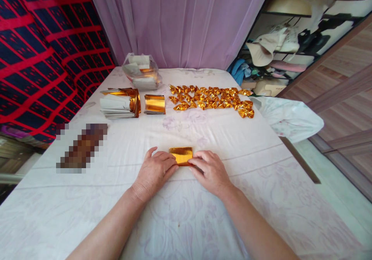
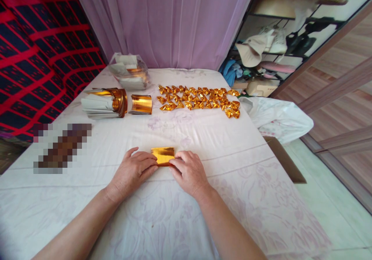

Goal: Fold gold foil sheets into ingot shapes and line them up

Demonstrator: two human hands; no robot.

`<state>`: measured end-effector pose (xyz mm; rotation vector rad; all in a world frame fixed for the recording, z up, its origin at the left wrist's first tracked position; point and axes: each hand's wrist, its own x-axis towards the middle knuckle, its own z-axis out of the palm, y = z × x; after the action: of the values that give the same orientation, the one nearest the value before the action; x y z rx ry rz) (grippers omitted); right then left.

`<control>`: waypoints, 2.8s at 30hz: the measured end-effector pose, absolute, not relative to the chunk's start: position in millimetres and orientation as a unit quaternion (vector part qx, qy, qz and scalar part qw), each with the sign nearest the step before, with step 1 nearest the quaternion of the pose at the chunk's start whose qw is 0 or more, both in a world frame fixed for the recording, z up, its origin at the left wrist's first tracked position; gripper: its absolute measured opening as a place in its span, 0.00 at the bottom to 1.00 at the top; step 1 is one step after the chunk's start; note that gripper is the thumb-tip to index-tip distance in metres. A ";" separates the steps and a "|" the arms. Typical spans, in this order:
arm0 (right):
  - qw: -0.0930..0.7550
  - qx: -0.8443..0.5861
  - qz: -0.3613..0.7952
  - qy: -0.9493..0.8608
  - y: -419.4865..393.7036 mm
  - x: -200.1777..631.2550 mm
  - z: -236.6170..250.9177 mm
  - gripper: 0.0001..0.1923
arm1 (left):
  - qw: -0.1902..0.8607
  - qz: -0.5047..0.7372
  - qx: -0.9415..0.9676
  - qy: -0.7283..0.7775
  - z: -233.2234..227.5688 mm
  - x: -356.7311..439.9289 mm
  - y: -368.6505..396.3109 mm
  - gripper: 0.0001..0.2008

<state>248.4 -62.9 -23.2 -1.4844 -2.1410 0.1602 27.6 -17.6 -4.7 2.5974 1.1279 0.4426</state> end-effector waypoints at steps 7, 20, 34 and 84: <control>0.321 -0.557 0.093 -0.761 -59.6 252.9 -29.2 0.08 | 0.138 0.177 0.885 0.408 -10.0 29.7 -16.3 0.10; 0.301 -0.603 0.073 -0.735 -56.0 244.5 -29.3 0.09 | 0.158 0.208 0.859 0.441 -13.7 26.6 -10.7 0.08; 0.264 -0.648 0.019 -0.714 -53.7 236.5 -31.2 0.08 | 0.148 0.222 0.835 0.481 -14.1 35.2 -12.4 0.07; 0.238 -0.665 0.004 -0.707 -54.0 232.9 -31.6 0.07 | 0.146 0.225 0.814 0.515 -17.0 39.7 -11.7 0.09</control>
<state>232.9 -54.0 -31.6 -1.8226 -1.9377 0.0116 39.7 -11.7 -17.0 2.3450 1.4830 0.6474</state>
